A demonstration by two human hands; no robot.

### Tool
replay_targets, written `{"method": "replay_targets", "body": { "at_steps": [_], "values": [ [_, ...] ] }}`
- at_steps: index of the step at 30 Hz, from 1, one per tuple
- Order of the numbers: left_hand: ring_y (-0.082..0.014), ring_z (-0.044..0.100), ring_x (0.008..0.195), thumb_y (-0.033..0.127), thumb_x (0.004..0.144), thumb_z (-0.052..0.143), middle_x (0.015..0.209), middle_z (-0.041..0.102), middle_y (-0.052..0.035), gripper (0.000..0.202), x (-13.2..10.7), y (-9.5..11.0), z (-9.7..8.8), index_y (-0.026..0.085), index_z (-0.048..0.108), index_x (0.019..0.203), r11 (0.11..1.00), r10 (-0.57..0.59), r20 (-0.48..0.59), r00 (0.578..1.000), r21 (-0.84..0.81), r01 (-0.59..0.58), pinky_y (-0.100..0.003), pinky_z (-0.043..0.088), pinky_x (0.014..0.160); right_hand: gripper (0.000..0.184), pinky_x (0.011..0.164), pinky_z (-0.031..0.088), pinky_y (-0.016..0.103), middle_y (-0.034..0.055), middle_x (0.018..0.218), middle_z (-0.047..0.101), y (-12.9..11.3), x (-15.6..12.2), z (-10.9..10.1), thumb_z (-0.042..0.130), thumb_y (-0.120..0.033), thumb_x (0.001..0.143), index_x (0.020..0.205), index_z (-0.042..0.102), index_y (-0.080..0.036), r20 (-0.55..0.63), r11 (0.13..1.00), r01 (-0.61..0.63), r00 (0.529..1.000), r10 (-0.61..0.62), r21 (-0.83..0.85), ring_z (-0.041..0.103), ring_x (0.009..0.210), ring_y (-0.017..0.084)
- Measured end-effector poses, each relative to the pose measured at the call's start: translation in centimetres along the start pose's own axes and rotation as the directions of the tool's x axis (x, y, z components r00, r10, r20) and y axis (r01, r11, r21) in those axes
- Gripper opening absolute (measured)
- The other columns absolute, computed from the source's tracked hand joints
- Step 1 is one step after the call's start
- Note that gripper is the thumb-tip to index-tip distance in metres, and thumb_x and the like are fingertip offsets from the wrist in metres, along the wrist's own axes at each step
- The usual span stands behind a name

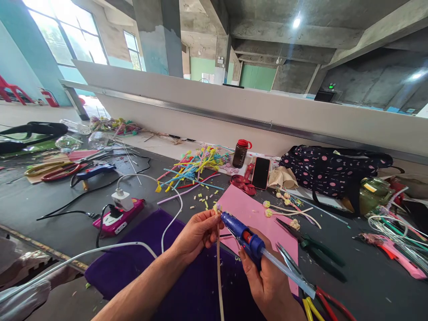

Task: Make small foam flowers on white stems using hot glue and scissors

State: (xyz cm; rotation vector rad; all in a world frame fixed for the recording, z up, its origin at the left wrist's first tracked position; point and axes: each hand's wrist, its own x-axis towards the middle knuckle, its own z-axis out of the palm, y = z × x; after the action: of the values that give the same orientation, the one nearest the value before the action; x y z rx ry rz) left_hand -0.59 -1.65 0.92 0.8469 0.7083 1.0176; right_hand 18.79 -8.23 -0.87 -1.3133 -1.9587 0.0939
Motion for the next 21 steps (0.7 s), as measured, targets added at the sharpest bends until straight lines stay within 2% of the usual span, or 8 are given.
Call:
{"method": "replay_targets", "body": {
  "at_steps": [3,9,15,21],
  "values": [
    [-0.0037,0.045,0.034,0.038,0.074,0.064,0.046,0.053,0.0029,0.028,0.03,0.06,-0.01,0.012,0.057,0.067,1.0,-0.004,-0.005,1.0,0.002,0.004,-0.012,0.03,0.031,0.02,0.072,0.05,0.03,0.0049,0.1,0.067,-0.32,0.34,-0.37,0.048,-0.027,0.088,0.107,0.052,-0.022,0.004,1.0,0.0,1.0,0.0,0.011,0.065,0.089,0.022],
    [-0.0033,0.043,0.032,0.039,0.074,0.064,0.046,0.053,0.0029,0.028,0.11,0.05,-0.11,0.012,0.057,0.068,1.0,-0.01,-0.01,1.0,0.002,0.01,-0.013,0.03,0.031,0.009,0.06,0.049,0.028,0.0016,0.078,0.068,-0.69,0.42,-0.77,0.048,-0.027,0.088,0.09,0.055,-0.023,0.03,1.0,-0.001,1.0,0.001,0.024,0.066,0.067,0.018],
    [-0.0031,0.04,0.03,0.038,0.077,0.061,0.042,0.051,0.0034,0.028,0.02,0.05,-0.08,0.013,0.056,0.067,1.0,-0.003,-0.001,1.0,0.022,0.003,-0.013,0.028,0.031,0.011,0.067,0.051,0.033,0.0063,0.09,0.068,-0.59,0.15,-0.62,0.047,-0.03,0.087,0.088,0.054,-0.022,-0.035,0.999,0.026,0.999,-0.027,-0.044,0.067,0.076,0.022],
    [-0.0031,0.041,0.032,0.038,0.076,0.061,0.043,0.051,0.0033,0.028,0.17,-0.1,-0.12,0.012,0.056,0.067,1.0,0.001,0.002,1.0,0.021,-0.001,-0.012,0.028,0.031,0.022,0.069,0.052,0.031,0.009,0.1,0.066,-0.42,0.28,-0.41,0.048,-0.031,0.087,0.106,0.05,-0.02,-0.042,0.997,0.038,0.998,-0.041,-0.065,0.065,0.087,0.024]
  ]
}}
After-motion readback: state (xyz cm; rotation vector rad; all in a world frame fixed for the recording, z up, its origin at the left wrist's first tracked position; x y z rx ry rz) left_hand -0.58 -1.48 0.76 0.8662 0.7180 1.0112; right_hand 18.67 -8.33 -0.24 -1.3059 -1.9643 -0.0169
